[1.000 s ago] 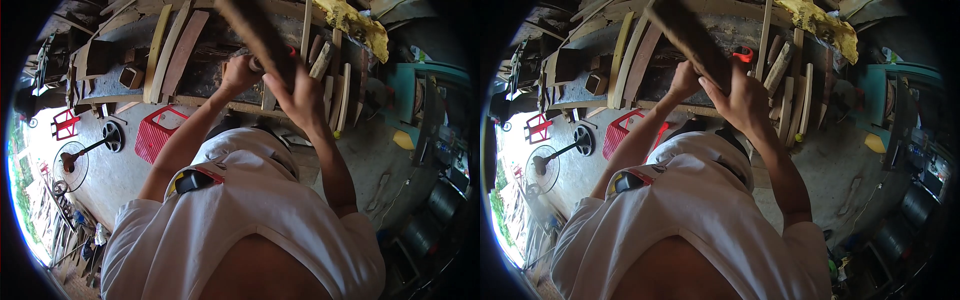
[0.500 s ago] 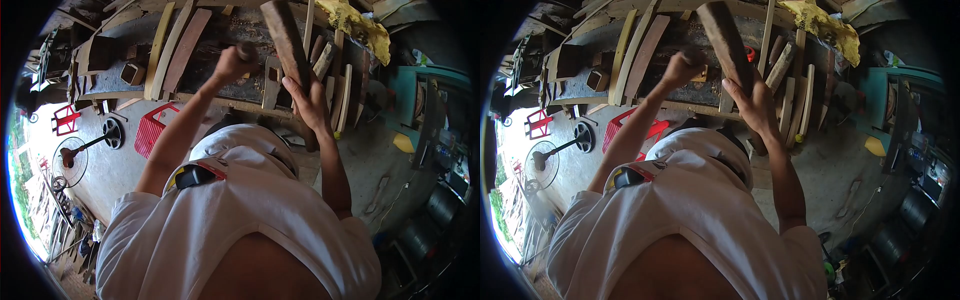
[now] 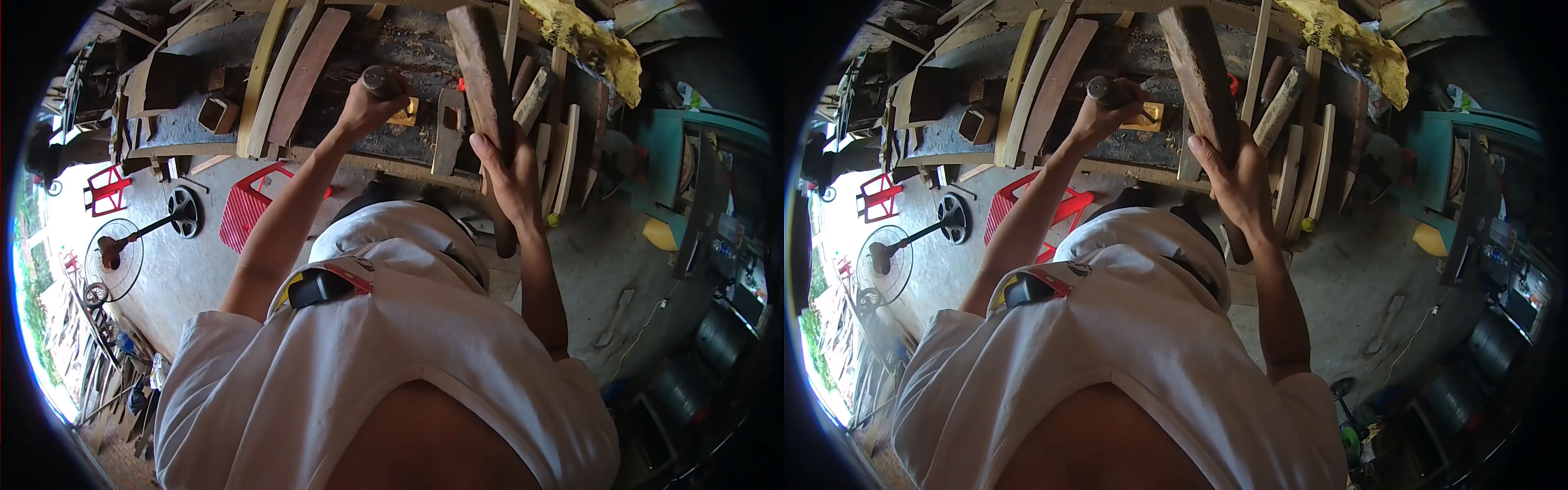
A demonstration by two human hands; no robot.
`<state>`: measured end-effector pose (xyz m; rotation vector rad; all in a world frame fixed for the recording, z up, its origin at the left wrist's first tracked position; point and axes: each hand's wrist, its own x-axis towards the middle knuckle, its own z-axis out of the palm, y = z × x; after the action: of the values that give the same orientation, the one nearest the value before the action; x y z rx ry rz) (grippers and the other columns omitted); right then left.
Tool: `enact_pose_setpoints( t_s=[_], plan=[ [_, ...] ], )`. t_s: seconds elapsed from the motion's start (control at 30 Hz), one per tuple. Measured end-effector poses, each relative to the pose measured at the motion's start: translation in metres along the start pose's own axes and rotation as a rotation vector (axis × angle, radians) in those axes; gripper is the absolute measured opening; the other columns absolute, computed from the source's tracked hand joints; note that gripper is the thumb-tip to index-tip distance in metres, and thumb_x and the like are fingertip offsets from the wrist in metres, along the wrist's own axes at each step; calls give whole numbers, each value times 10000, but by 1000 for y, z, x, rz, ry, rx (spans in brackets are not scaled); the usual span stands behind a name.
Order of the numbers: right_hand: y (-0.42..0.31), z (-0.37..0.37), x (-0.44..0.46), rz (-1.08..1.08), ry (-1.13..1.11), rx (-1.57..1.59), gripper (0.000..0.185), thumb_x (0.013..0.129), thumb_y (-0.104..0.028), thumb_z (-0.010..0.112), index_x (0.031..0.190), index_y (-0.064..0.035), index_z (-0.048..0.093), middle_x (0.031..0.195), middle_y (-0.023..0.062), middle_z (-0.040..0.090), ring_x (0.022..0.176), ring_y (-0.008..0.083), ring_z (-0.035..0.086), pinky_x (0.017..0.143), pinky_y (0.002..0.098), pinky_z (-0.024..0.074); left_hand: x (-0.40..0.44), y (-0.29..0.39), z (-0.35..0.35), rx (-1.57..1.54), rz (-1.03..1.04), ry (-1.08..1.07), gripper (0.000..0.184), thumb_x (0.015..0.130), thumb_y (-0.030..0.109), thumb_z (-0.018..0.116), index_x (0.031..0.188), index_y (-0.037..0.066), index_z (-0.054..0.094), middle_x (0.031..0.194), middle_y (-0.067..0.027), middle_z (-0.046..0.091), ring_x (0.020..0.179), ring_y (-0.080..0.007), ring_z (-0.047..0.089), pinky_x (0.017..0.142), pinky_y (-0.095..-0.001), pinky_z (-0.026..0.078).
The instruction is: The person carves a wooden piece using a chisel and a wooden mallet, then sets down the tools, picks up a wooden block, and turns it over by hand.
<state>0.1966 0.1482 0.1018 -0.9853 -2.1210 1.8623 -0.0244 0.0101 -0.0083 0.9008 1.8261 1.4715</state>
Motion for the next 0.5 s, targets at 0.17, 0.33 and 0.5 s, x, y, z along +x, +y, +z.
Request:
enact_pose_setpoints(
  t_s=[0.17,0.33,0.5],
  plan=[
    [-27,14,-10,-441,206,-65,498,898,-395,697,1129,22,552,786,140,673,603,271,669,589,388,549,-1,13,30,195,65,40,184,756,173,762,898,76,697,832,-87,725,768,-216,711,719,-351,562],
    [-5,10,-6,-360,120,-544,484,876,-362,719,1141,13,563,850,228,694,780,390,715,661,430,557,-14,32,71,445,105,-15,309,721,164,780,997,47,706,882,-203,708,862,-388,693,751,-452,550],
    [-8,11,-23,-373,198,-324,401,891,-287,711,1116,15,572,912,245,676,852,359,706,734,412,535,-15,35,80,411,112,3,213,734,210,717,913,95,708,803,-205,688,783,-403,676,722,-476,545]
  ],
)
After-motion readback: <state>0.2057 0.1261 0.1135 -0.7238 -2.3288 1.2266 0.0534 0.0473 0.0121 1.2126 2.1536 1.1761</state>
